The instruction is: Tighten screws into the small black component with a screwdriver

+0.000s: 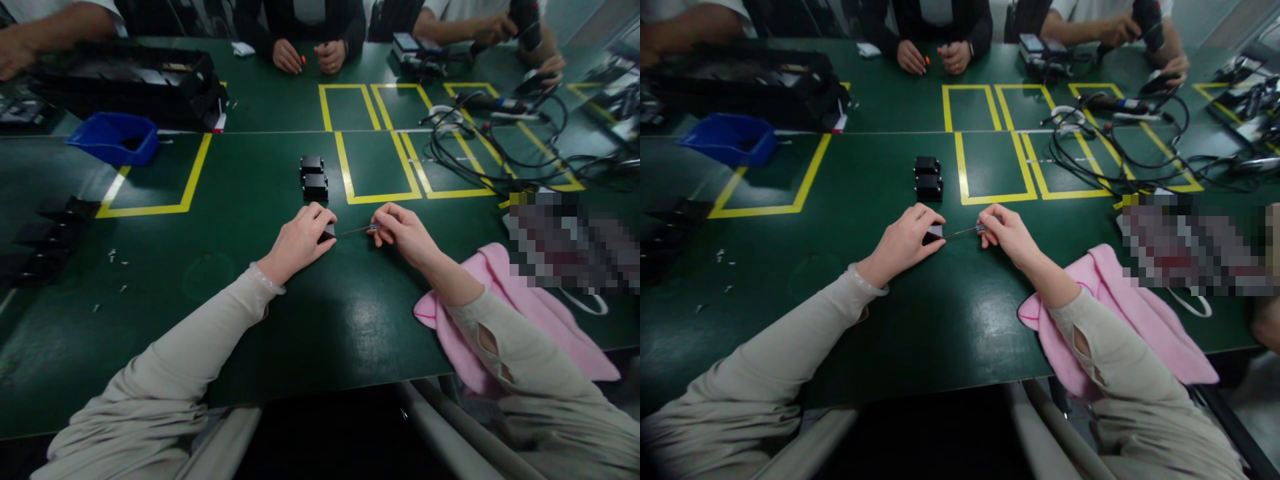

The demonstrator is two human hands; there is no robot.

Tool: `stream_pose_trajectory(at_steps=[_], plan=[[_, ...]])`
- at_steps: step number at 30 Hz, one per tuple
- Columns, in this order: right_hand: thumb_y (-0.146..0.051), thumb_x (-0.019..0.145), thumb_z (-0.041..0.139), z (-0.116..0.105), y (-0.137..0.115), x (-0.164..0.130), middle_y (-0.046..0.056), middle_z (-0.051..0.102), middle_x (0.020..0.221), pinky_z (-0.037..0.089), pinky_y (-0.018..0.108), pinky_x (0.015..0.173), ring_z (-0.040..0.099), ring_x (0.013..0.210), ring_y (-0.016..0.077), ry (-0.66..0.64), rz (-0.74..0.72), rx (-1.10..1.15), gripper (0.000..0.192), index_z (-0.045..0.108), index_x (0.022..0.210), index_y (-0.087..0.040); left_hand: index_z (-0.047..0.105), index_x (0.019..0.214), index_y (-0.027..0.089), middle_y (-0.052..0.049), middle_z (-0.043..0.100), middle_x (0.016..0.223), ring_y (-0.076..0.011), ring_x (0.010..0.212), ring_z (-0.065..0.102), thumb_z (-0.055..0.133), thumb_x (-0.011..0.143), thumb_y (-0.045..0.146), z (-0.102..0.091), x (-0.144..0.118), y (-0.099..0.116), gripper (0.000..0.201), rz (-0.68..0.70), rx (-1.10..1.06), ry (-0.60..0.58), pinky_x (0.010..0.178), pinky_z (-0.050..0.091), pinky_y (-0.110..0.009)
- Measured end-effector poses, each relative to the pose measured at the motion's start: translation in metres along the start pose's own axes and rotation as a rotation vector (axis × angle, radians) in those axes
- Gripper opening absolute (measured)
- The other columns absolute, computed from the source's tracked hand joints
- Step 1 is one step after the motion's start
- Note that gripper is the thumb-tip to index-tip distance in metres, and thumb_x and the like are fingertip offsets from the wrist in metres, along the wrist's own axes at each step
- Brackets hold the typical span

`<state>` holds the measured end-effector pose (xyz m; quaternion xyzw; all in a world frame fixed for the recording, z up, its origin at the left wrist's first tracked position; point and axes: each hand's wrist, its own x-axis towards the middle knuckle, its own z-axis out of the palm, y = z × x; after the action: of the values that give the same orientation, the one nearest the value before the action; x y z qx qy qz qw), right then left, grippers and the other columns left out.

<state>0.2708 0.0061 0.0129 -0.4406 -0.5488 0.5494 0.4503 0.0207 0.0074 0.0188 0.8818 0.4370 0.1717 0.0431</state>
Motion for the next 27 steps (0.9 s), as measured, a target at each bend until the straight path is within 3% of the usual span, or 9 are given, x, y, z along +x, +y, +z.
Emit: stream_pose_trajectory(at_steps=[7,13,19,24,27], plan=[[-0.038,0.09,0.077,0.0009,0.0005,0.0002,-0.009,0.055,0.052,0.054,0.031,0.071,0.058,0.051,0.0102,0.031,0.011,0.013,0.023,0.06,0.089,-0.022,0.056,0.121,0.019,-0.009,0.061,0.12,-0.0247,0.109,0.061,0.071,0.094,0.024,-0.0014,-0.0014,-0.0001,0.031,0.004,-0.003,-0.001,0.075,0.057,-0.033],[-0.046,0.095,0.072,0.0005,-0.0004,0.0002,-0.011,0.043,0.047,0.053,0.031,0.067,0.057,0.05,0.0111,0.0,0.004,-0.021,0.028,0.06,0.085,-0.023,0.056,0.121,0.02,-0.009,0.06,0.121,-0.0246,0.11,0.061,0.069,0.094,0.024,-0.0007,-0.0011,-0.0006,0.031,0.005,-0.012,0.003,0.075,0.057,-0.032],[-0.042,0.087,0.08,0.0006,0.0007,0.0009,-0.01,0.054,0.053,0.053,0.03,0.066,0.059,0.051,0.0104,0.027,0.002,0.012,0.028,0.059,0.09,-0.023,0.056,0.121,0.02,-0.009,0.061,0.121,-0.0249,0.11,0.06,0.069,0.094,0.025,-0.0002,-0.001,-0.001,0.03,0.001,-0.005,-0.003,0.077,0.057,-0.033],[-0.041,0.091,0.075,0.0011,-0.0001,0.0007,-0.012,0.044,0.046,0.052,0.03,0.066,0.058,0.048,0.0104,0.03,0.011,-0.035,0.026,0.059,0.086,-0.022,0.056,0.121,0.019,-0.009,0.061,0.121,-0.0249,0.109,0.061,0.07,0.094,0.025,0.0,-0.001,-0.0009,0.031,0.002,0.004,-0.003,0.077,0.057,-0.033],[-0.04,0.088,0.079,0.0009,-0.0008,0.0006,-0.011,0.049,0.049,0.051,0.029,0.064,0.059,0.05,0.0103,0.025,-0.001,-0.038,0.026,0.059,0.087,-0.022,0.056,0.121,0.019,-0.009,0.061,0.121,-0.0249,0.109,0.061,0.069,0.095,0.025,-0.0002,-0.001,-0.0009,0.03,0.005,-0.005,-0.001,0.077,0.057,-0.034]])
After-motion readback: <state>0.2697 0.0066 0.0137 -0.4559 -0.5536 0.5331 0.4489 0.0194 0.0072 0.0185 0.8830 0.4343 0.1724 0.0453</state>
